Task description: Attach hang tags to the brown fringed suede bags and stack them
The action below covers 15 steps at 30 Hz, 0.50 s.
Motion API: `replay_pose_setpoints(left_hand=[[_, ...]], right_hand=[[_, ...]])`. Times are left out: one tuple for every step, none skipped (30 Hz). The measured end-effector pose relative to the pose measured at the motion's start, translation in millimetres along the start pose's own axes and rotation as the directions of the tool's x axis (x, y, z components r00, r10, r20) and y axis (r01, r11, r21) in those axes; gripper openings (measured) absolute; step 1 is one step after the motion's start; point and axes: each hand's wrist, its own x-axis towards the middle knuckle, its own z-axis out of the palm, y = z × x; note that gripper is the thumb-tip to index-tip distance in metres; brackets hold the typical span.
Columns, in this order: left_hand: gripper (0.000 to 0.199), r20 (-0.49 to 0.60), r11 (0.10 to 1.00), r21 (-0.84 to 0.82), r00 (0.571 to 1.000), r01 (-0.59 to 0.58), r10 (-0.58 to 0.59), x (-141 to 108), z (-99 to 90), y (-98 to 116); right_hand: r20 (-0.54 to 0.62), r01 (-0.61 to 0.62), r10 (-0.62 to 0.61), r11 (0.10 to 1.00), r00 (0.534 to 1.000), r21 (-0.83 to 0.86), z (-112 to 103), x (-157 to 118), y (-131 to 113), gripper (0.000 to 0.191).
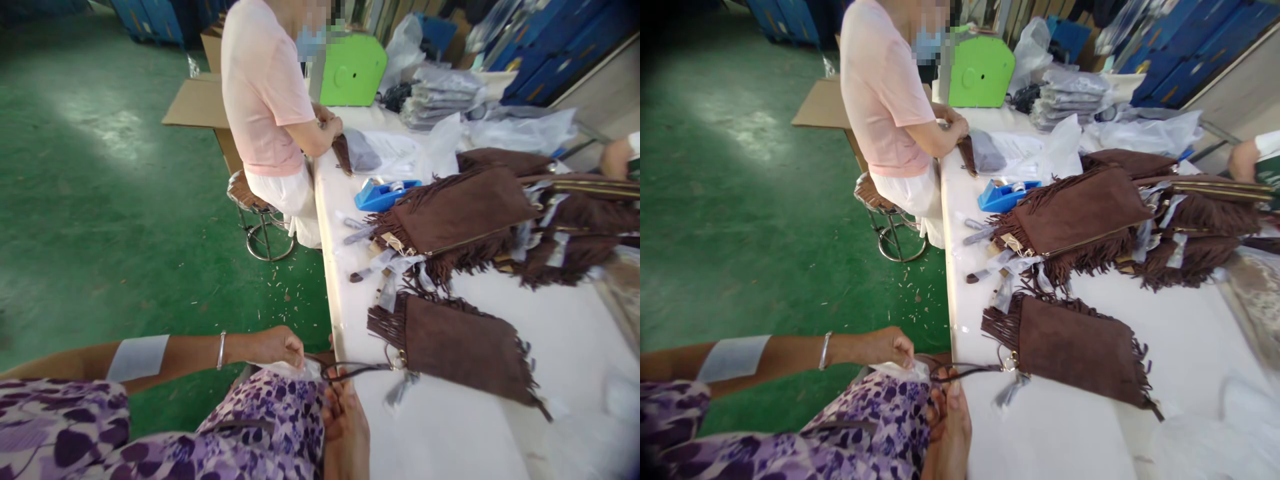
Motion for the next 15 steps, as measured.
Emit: replay_pose_setpoints(left_hand=[[0.034,0.003,1.0,0.01,1.0,-0.001,0.001,-1,-1.5,2],[0.034,0.004,1.0,0.019,1.0,-0.002,0.002,-2,-3.0,3],[0.035,0.007,1.0,0.029,1.0,-0.001,0.001,-3,-4.4,4],[0.035,0.009,0.999,0.037,1.0,0.001,-0.001,-4,-5.8,5],[0.036,0.012,0.999,0.044,1.0,0.001,-0.002,-4,-7.0,5],[0.036,0.016,0.999,0.05,1.0,0.001,-0.002,-4,-7.9,5],[0.036,0.02,0.999,0.053,1.0,0.0,-0.001,-3,-8.6,5],[0.035,0.021,0.999,0.051,1.0,-0.004,0.003,-2,-8.9,4],[0.034,0.021,0.999,0.045,1.0,-0.012,0.011,-1,-8.8,4],[0.033,0.022,0.999,0.038,1.0,-0.021,0.02,0,-8.5,4],[0.033,0.022,0.999,0.031,0.999,-0.03,0.029,1,-7.9,5],[0.032,0.024,0.999,0.027,0.999,-0.038,0.037,2,-7.2,6],[0.032,0.028,0.999,0.027,0.999,-0.042,0.041,3,-6.5,8],[0.033,0.033,0.998,0.033,0.999,-0.044,0.043,3,-5.9,10],[0.034,0.039,0.998,0.042,0.998,-0.046,0.045,3,-5.4,13]], right_hand=[[0.025,-0.047,0.045,0.994,0.999,0.098,7,0,-2,0.051],[0.06,-0.082,0.072,0.981,0.996,0.179,12,0,-6,0.049],[0.098,-0.101,0.079,0.966,0.992,0.238,17,-1,-9,0.045],[0.126,-0.121,0.087,0.946,0.988,0.3,20,-2,-13,0.042],[0.147,-0.135,0.087,0.926,0.985,0.353,22,-2,-16,0.039],[0.159,-0.141,0.084,0.91,0.984,0.389,24,-3,-19,0.037],[0.17,-0.147,0.082,0.894,0.982,0.422,24,-3,-22,0.036],[0.184,-0.159,0.082,0.876,0.979,0.454,25,-3,-24,0.035],[0.204,-0.176,0.085,0.857,0.975,0.484,25,-3,-25,0.035],[0.225,-0.193,0.086,0.839,0.97,0.509,25,-2,-26,0.035],[0.245,-0.209,0.09,0.827,0.965,0.522,25,-1,-27,0.035],[0.256,-0.221,0.096,0.822,0.962,0.525,25,0,-27,0.034],[0.26,-0.228,0.102,0.824,0.96,0.519,25,1,-28,0.033],[0.259,-0.231,0.11,0.83,0.96,0.507,25,2,-28,0.031],[0.252,-0.232,0.119,0.84,0.96,0.491,24,2,-29,0.031]])
